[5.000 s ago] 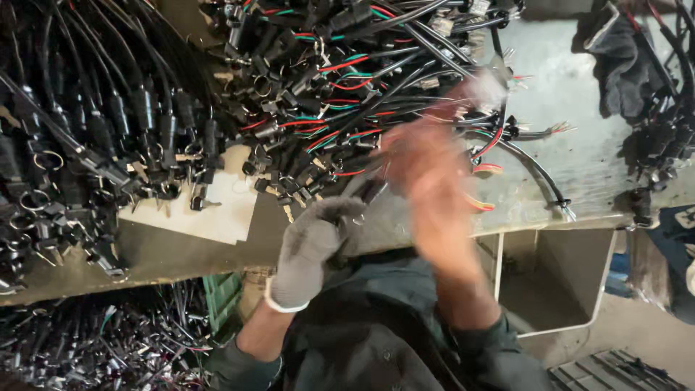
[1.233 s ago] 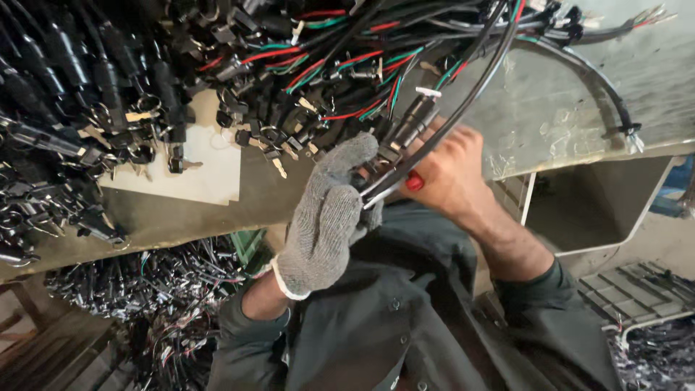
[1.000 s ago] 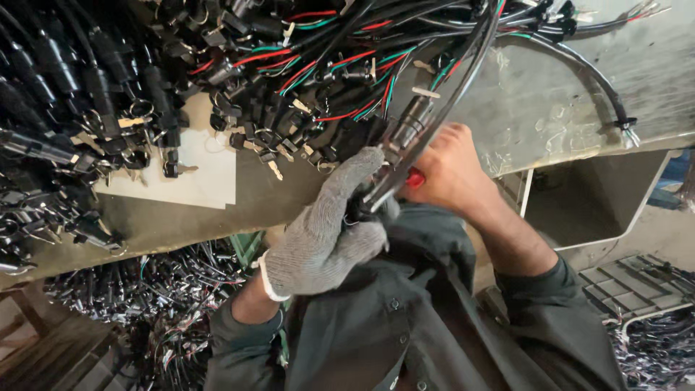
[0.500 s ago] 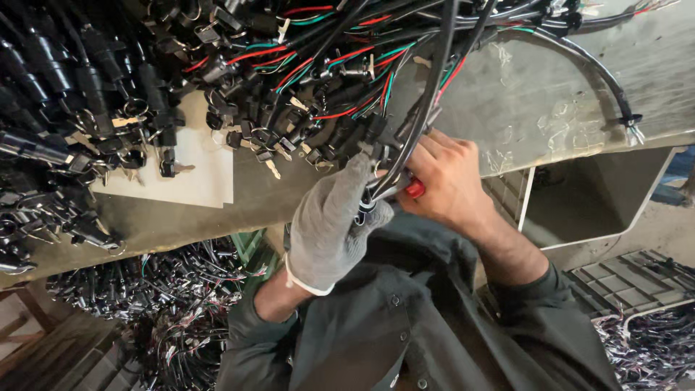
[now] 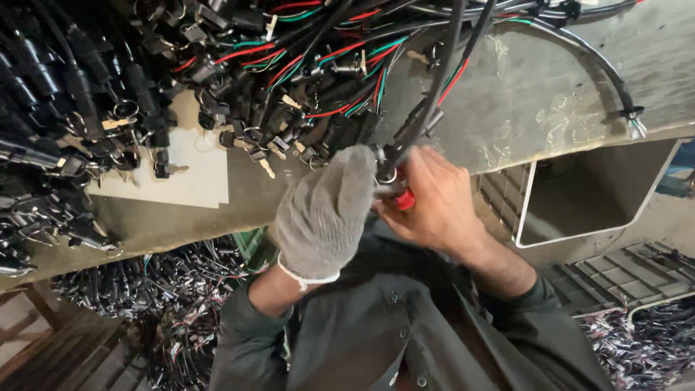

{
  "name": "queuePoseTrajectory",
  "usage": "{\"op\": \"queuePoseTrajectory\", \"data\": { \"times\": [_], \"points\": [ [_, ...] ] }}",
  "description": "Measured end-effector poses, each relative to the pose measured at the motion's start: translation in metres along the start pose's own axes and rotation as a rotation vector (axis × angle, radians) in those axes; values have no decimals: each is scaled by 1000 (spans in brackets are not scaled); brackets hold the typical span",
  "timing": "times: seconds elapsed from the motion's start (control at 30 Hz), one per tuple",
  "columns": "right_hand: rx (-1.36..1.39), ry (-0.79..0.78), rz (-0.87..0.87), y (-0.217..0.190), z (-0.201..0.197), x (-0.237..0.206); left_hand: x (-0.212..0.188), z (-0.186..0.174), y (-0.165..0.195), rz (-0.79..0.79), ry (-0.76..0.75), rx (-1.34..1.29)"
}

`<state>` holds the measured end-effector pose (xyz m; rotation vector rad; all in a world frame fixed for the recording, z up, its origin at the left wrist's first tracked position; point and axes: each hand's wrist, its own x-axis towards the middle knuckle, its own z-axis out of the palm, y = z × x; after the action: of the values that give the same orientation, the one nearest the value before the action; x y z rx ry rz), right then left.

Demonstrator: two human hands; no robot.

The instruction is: The person holds a black cable in a gloved hand and uses red-handled pliers to strip insulation from its ends, exposing the inner red and green wires. They repeat the stripping cycle on successive cables and gather the processed cables into a pile on the workbench.

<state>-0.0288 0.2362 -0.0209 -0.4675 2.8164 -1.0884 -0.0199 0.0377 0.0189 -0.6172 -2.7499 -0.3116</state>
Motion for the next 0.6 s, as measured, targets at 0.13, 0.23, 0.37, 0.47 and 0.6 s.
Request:
{"op": "queuePoseTrajectory", "data": {
  "times": [0.13,0.23,0.37,0.47,0.6],
  "points": [
    [-72,168,-21,5,12,5,14,-17,-7,-114,-259,-444],
    [-21,201,-186,11,12,16,20,-28,-21,-18,-280,-1024],
    [147,162,-397,12,2,31,22,-29,-27,-211,-626,-1335],
    [282,92,-388,11,-2,37,21,-26,-27,-202,-624,-1368],
    [223,-14,-281,17,0,35,18,-24,-27,-198,-536,-1327]
  ]
}}
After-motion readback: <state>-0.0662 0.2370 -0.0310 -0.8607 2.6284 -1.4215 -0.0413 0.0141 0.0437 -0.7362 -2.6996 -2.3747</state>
